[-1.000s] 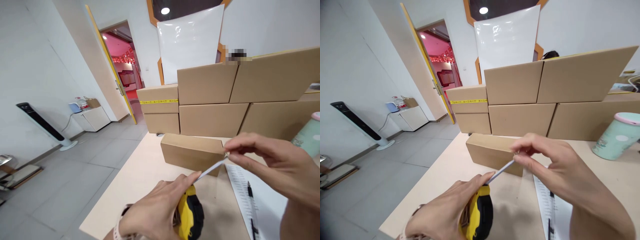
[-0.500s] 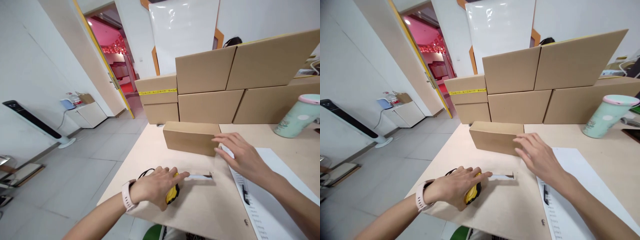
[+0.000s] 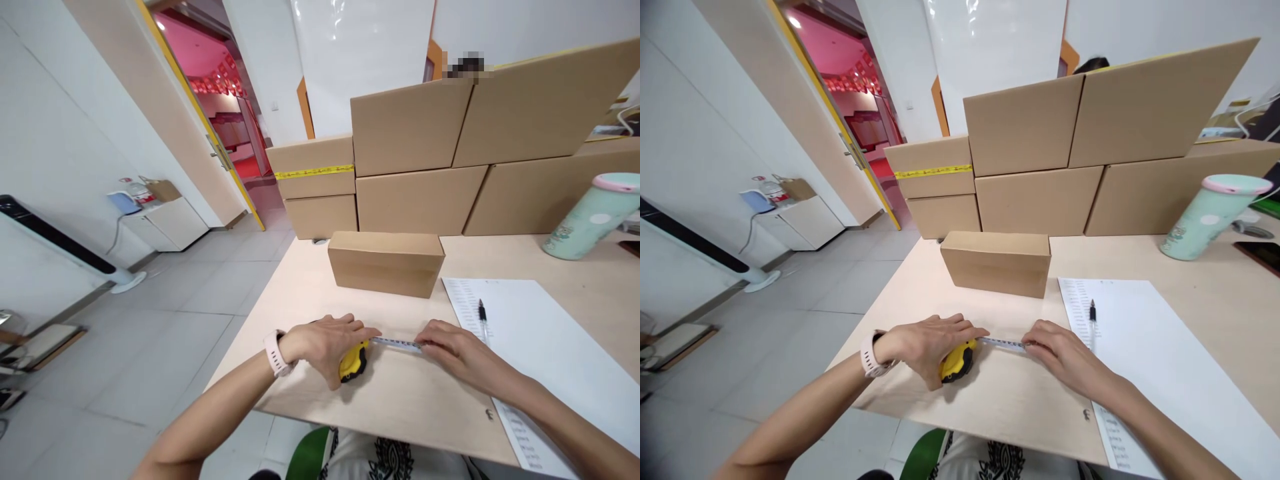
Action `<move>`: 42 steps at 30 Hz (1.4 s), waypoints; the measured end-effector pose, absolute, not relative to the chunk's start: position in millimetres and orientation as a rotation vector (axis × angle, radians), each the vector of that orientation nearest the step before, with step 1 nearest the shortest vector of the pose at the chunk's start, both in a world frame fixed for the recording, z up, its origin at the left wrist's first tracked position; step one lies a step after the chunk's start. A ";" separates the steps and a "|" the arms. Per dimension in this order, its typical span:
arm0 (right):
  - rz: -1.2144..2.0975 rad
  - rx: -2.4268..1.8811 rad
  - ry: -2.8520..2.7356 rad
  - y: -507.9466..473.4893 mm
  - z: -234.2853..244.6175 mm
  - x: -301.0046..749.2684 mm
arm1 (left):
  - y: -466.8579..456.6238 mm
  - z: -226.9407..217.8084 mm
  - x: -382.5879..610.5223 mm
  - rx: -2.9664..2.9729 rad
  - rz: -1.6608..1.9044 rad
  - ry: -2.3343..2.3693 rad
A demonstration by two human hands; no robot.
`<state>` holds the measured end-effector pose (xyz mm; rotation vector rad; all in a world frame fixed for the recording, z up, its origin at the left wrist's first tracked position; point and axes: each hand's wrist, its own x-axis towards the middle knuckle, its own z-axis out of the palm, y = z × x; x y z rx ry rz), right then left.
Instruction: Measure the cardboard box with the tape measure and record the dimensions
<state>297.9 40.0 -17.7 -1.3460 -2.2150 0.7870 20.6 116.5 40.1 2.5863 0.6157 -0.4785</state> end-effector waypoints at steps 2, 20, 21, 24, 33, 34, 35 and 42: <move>0.794 -1.323 -2.187 38.7 -17.1 297.4 | 118.3 39.0 19.9 2.547 -0.445 0.633; 0.634 -1.564 -1.826 43.0 -16.1 307.6 | 131.0 68.2 -1.0 2.270 0.188 0.728; 0.589 -1.640 -1.621 48.2 -11.4 313.0 | 138.7 72.9 -4.0 2.212 0.324 0.816; 0.657 -1.683 -1.107 74.0 4.0 327.7 | 170.3 75.5 -6.1 1.953 0.779 1.128; 1.169 -1.491 -1.017 135.3 29.3 304.6 | 215.1 53.9 30.2 1.483 0.877 1.114; 1.118 -1.485 -1.037 133.6 27.5 302.1 | 210.6 52.9 29.9 1.483 0.903 1.081; 1.061 -1.472 -1.065 130.4 24.7 300.7 | 205.2 51.1 28.1 1.488 0.940 1.051; 0.817 -1.505 -1.396 95.5 -10.7 307.1 | 165.5 14.4 -4.5 1.524 1.036 1.005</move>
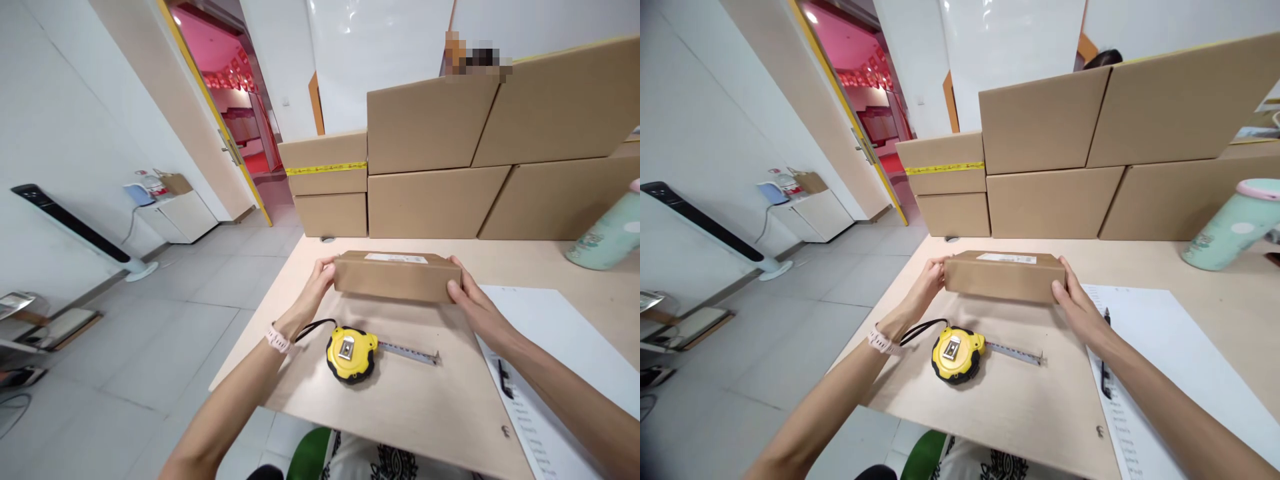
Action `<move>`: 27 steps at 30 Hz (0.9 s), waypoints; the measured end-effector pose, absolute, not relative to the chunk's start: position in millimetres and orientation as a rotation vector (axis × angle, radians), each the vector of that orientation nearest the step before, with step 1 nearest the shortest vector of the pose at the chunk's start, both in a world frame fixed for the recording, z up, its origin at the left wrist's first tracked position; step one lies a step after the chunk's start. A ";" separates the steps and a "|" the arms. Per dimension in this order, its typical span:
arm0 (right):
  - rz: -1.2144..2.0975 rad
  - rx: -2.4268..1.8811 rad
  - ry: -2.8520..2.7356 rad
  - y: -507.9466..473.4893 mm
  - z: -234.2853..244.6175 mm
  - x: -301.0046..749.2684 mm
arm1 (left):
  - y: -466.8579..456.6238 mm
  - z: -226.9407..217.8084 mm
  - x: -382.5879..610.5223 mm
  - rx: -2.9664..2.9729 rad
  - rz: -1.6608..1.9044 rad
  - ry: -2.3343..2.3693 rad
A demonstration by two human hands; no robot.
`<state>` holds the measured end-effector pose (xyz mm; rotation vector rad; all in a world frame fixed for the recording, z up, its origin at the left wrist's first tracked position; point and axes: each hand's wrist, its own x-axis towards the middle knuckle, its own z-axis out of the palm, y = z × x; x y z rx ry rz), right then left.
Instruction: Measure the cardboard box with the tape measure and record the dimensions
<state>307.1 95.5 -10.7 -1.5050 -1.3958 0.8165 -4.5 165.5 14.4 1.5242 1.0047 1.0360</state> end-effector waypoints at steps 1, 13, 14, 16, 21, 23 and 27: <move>0.816 -1.520 -1.446 91.4 -18.0 308.3 | 160.0 9.4 -8.7 1.536 1.024 1.012; 0.325 -2.055 -1.566 65.5 -7.2 369.2 | 88.3 42.5 -3.8 2.061 0.997 1.247; 0.269 -2.188 -1.567 63.3 -3.4 379.2 | 75.0 47.4 7.6 2.192 1.021 1.193; 0.247 -2.382 -1.636 59.5 -2.4 392.3 | 48.3 49.0 39.1 2.338 0.941 0.927; 0.311 -2.399 -1.832 60.3 -19.3 385.0 | 2.6 -3.3 142.0 3.007 0.428 -0.012; 0.337 -2.277 -1.880 64.3 -23.7 379.4 | -6.6 -34.1 173.5 3.094 0.540 -0.170; 0.686 -1.970 -1.757 68.8 -20.1 386.0 | -16.3 -72.0 199.5 3.250 0.905 0.071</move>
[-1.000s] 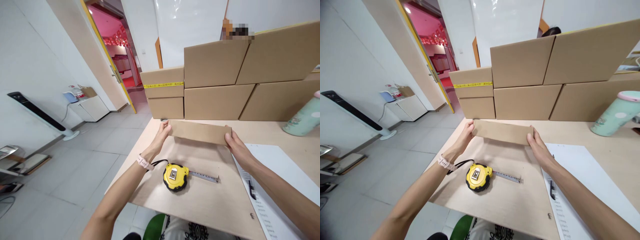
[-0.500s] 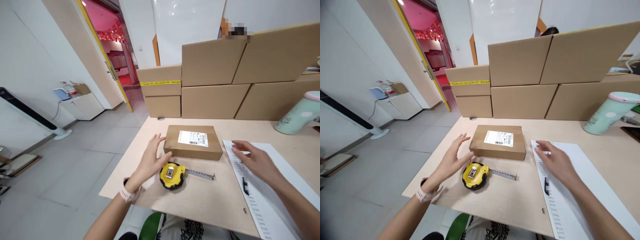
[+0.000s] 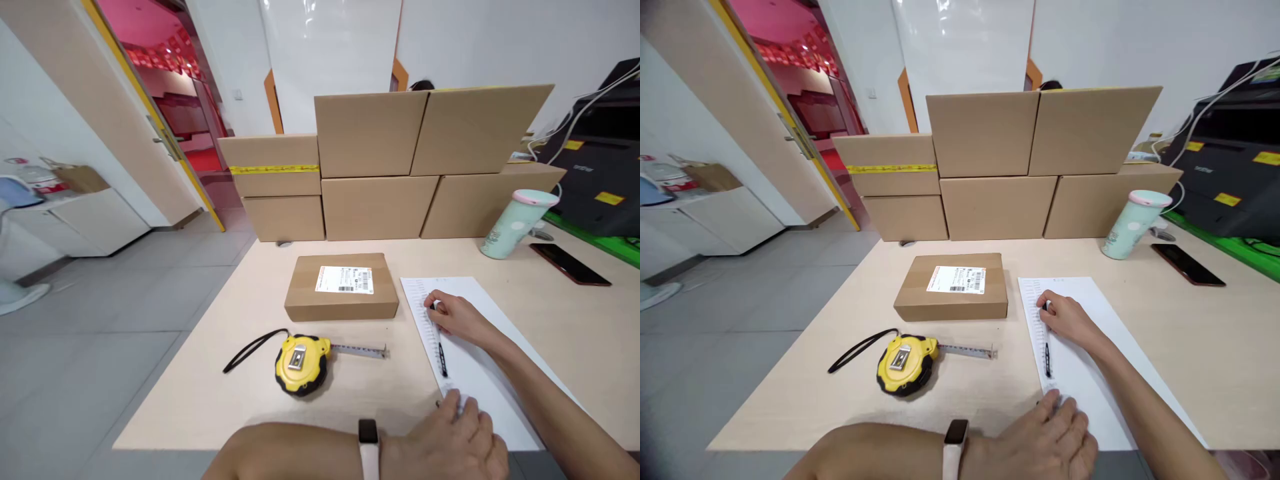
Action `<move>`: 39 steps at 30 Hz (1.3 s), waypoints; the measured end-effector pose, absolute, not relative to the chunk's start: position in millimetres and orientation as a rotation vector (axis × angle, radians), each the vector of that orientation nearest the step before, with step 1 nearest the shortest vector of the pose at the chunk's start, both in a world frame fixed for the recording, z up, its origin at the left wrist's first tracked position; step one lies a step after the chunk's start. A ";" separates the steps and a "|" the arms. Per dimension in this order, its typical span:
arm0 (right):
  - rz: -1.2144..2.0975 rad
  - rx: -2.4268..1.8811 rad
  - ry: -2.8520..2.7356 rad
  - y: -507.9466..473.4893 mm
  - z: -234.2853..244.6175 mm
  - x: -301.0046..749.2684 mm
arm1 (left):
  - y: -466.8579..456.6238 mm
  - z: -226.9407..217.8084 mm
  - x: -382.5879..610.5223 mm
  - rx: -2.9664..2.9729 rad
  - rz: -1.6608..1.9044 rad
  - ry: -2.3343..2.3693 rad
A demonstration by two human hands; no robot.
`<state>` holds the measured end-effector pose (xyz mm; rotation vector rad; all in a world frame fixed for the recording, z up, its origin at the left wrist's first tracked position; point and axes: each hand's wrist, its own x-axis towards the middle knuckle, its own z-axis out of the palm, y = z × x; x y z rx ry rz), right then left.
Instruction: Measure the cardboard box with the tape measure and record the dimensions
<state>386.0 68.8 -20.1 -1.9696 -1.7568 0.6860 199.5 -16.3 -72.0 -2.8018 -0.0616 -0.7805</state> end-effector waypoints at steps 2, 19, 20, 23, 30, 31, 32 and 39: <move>0.929 -1.775 -1.516 65.7 -13.0 397.9 | -16.0 -72.3 200.3 -2.763 -0.706 -0.158; 0.912 -1.512 -0.856 38.9 -34.8 384.0 | 23.9 -50.9 216.7 -3.029 -0.155 -0.408; 0.965 -1.463 -0.830 40.0 -38.5 383.4 | 23.9 -53.3 217.7 -3.023 -0.168 -0.411; 1.000 -1.399 -0.797 40.5 -45.4 383.1 | 23.5 -61.4 219.6 -3.002 -0.201 -0.459; 0.775 -1.543 -0.912 36.0 -47.8 380.9 | 26.7 -59.2 216.6 -3.030 -0.202 -0.431; 0.771 -1.531 -0.920 36.6 -47.8 380.8 | 27.6 -57.2 215.9 -3.045 -0.198 -0.424; 0.784 -1.519 -0.918 37.4 -48.1 380.9 | 28.4 -55.4 215.4 -3.058 -0.195 -0.414; 0.659 -1.610 -0.959 36.5 -56.5 383.2 | 29.1 -46.3 214.2 -3.117 -0.177 -0.419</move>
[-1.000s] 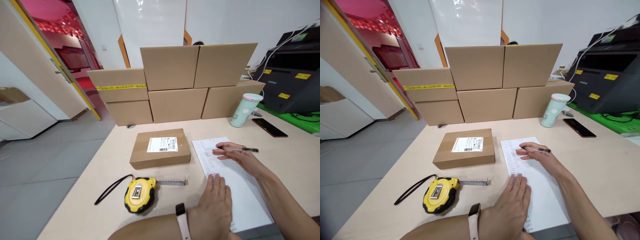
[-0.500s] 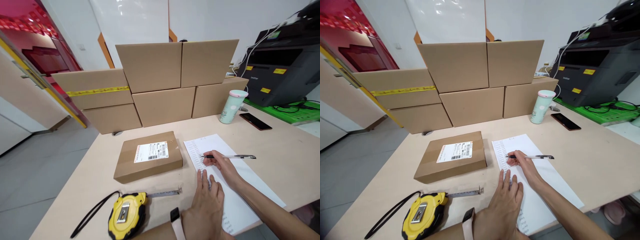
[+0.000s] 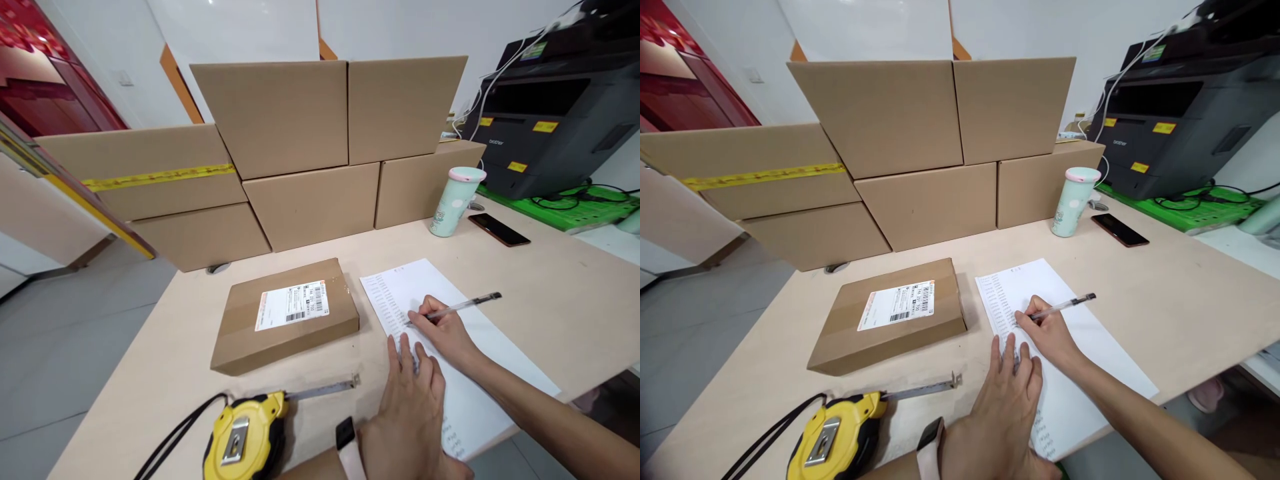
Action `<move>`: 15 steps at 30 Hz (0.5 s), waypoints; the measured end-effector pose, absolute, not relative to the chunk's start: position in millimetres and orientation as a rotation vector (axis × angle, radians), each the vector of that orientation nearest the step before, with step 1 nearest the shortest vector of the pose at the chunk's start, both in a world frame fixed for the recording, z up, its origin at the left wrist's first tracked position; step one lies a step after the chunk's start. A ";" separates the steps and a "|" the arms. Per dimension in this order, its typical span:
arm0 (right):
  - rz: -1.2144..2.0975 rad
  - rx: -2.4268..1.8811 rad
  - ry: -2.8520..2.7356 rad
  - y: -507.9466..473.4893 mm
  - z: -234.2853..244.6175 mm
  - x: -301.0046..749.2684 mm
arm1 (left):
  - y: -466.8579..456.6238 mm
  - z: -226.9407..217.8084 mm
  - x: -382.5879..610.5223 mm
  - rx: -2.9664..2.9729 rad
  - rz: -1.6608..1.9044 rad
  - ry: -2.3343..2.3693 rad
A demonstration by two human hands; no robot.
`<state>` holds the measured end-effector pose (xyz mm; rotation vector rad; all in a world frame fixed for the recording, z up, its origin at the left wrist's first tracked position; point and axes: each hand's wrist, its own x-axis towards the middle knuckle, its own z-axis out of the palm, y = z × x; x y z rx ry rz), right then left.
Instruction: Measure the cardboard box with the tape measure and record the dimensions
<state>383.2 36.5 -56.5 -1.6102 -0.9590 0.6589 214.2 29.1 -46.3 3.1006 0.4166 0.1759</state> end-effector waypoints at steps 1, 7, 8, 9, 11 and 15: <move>0.622 -1.627 -1.004 35.4 -57.2 383.5 | 29.0 -45.0 214.1 3.101 0.172 0.416; 0.615 -1.691 -1.110 32.4 -57.0 381.7 | 28.3 -43.6 213.8 3.113 0.145 0.435; 0.616 -1.696 -1.114 32.4 -56.9 381.1 | 27.8 -44.3 213.8 3.117 0.145 0.436; 0.615 -1.698 -1.119 32.4 -56.9 380.6 | 27.4 -44.9 213.9 3.122 0.148 0.436; 0.614 -1.697 -1.129 32.5 -57.4 380.1 | 26.7 -46.0 214.0 3.127 0.156 0.443; 0.622 -1.707 -1.147 32.4 -58.1 380.1 | 27.0 -46.7 214.5 3.131 0.174 0.448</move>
